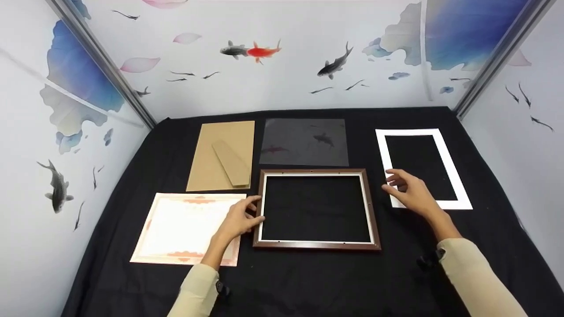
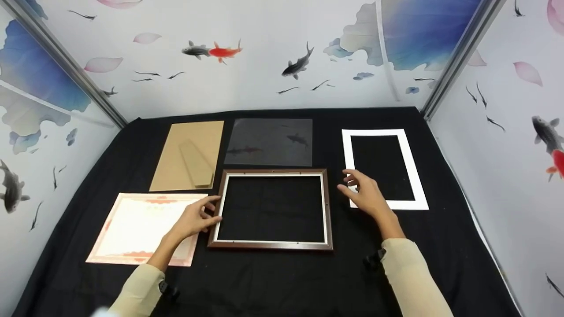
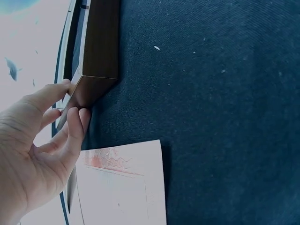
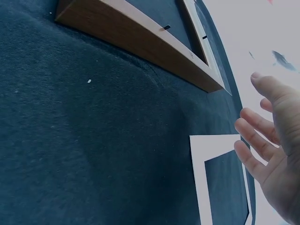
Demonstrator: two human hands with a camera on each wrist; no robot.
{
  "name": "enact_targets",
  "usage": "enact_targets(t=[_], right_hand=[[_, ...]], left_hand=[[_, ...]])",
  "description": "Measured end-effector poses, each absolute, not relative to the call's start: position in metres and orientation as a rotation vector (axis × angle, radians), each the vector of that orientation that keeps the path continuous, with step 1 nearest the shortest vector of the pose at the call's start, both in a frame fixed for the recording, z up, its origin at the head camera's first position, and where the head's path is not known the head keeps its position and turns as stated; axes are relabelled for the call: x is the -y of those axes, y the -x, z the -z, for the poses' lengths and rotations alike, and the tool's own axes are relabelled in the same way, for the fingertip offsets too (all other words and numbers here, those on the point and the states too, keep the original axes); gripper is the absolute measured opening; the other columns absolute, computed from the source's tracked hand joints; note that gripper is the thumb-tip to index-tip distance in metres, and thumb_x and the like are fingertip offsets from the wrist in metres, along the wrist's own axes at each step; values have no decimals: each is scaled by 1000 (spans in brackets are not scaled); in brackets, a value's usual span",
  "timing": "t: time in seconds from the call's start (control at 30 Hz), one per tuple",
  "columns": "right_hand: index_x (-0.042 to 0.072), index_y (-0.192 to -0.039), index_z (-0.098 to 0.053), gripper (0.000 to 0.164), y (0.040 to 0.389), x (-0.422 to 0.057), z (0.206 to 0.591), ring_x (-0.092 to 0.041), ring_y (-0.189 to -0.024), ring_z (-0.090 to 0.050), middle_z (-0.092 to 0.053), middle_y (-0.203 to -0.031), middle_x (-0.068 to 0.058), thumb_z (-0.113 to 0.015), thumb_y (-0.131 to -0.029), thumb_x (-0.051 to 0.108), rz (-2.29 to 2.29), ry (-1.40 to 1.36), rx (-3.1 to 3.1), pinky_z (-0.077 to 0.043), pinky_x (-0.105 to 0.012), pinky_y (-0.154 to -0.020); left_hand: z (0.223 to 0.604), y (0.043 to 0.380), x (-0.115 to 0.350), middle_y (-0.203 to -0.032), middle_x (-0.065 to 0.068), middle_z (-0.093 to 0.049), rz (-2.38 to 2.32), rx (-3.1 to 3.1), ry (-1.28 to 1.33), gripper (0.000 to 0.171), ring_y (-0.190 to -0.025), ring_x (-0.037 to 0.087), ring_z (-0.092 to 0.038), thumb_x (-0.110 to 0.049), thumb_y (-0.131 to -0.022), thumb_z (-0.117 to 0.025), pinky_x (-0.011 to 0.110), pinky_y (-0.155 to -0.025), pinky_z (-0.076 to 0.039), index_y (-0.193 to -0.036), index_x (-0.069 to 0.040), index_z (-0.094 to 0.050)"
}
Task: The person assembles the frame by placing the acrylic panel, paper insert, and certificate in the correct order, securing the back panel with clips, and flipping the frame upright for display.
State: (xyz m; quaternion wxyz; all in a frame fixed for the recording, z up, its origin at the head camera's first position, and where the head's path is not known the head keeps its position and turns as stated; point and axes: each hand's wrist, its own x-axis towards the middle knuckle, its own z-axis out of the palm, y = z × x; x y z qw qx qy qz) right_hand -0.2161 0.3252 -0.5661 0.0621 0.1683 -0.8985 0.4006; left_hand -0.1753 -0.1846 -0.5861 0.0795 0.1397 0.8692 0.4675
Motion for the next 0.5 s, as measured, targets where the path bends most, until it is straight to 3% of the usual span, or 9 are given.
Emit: enact_targets(t=[0.5], right_hand=[[-7,-129,-62,42,253,-305,561,-43,-98,-65,-65,-112,-27,-76,-89,-3,-1343,-620,2683,-52,-58,-82]], left_hand=[[586,173,180,-105,19,-57,-1387,-2635,-400,60,-63,19,-67,2,-88,-77,30,-48,-53,-142,2,-52]])
